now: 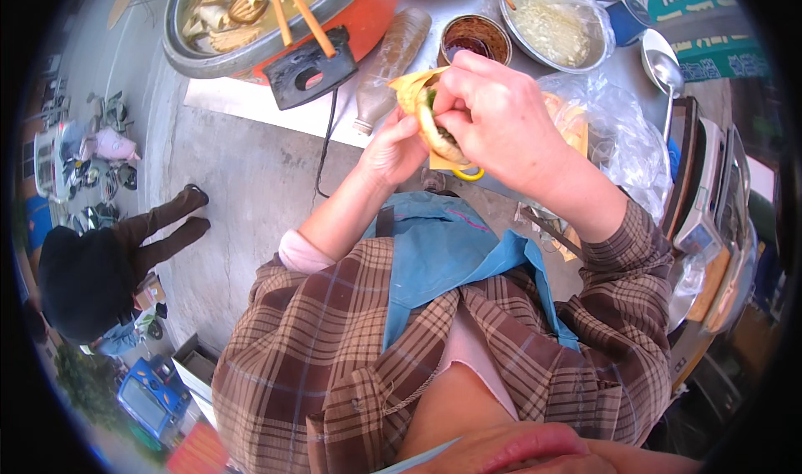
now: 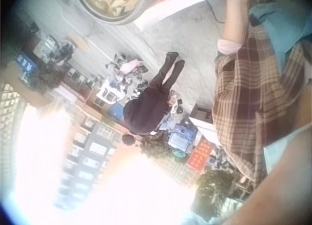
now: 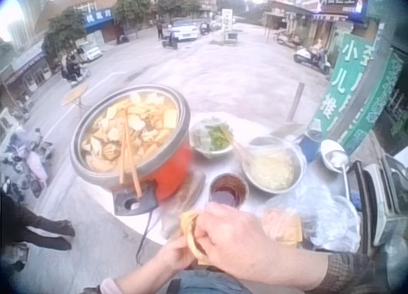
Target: The person prepares a street food wrap by filling a split flatbread with cooked ingredients from a pot, adding sauce and greens, then wrapping it in paper. The person repeats the process for a second wrap and hands it to a customer.
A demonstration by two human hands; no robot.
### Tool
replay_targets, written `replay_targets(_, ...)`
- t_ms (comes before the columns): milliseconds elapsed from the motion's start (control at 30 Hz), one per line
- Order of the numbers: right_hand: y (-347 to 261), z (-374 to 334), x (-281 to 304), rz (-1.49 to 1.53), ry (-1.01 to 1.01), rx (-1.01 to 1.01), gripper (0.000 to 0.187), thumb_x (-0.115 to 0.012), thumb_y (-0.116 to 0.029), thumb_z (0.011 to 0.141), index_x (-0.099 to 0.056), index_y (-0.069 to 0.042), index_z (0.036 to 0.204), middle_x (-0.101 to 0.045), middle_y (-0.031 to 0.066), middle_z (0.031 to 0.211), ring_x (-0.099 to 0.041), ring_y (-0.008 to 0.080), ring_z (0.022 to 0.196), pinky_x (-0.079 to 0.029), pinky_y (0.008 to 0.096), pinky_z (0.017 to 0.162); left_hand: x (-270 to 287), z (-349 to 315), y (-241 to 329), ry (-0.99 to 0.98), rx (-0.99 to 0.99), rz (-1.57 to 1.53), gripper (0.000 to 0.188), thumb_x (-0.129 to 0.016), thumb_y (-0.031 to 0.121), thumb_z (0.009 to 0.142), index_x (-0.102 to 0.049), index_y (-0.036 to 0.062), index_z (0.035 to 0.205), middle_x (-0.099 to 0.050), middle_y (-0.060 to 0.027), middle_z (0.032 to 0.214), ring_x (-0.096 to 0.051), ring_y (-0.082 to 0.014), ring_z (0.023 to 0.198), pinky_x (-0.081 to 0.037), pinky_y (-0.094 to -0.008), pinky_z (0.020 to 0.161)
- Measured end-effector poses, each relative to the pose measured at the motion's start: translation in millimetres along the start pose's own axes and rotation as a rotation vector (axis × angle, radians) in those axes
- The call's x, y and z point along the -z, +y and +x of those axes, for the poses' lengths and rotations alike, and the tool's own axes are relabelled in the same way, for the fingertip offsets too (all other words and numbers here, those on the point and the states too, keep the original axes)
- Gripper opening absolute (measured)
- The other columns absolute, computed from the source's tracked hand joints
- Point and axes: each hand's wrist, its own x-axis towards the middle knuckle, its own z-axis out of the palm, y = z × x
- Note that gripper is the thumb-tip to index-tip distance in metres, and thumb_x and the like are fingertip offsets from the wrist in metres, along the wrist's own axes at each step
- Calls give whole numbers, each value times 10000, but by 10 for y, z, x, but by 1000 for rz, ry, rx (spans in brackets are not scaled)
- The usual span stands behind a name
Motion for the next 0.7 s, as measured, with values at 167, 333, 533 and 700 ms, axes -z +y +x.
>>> replay_targets(167, 332, -214, 114, 513, 261, -325, 90, -626, -31, 749, -613, -10, 835, -588, 55, 789, -588, 148, 713, -467, 267, 639, 227, -105, -43, 30, 95, -81, 780, -732, 236, 707, -314, 42, 1337, -440, -106, 1310, -418, -261, 1221, -302, -416, 1053)
replay_targets(333, 835, -477, 32, 125, 276, -570, 203, -631, -15, 775, -634, -57, 974, -570, 15, 789, -547, 103, 694, -468, 259, 643, 450, -158, -64, 97, 113, -155, 757, -706, 289, 747, -316, 41, 1347, -419, -105, 1341, -401, -260, 1237, -299, -430, 1053)
replay_targets(533, 1153, -438, -516, -188, 257, -158, 246, -644, -120, 785, -613, -74, 1024, -519, 118, 777, -548, 304, 707, -471, 357, 651, 504, -23, -179, 141, 103, -188, 715, -627, 404, 798, -325, 58, 1347, -414, -94, 1349, -396, -264, 1240, -304, -440, 1049)
replay_targets(700, 1414, -277, -381, -284, 466, -237, 129, -561, -133, 840, -634, -51, 907, -595, 125, 836, -599, 317, 756, -487, 385, 650, 370, 134, -247, 184, 70, -180, 689, -442, 568, 844, -379, 78, 1324, -431, -119, 1337, -407, -299, 1230, -317, -473, 1037)
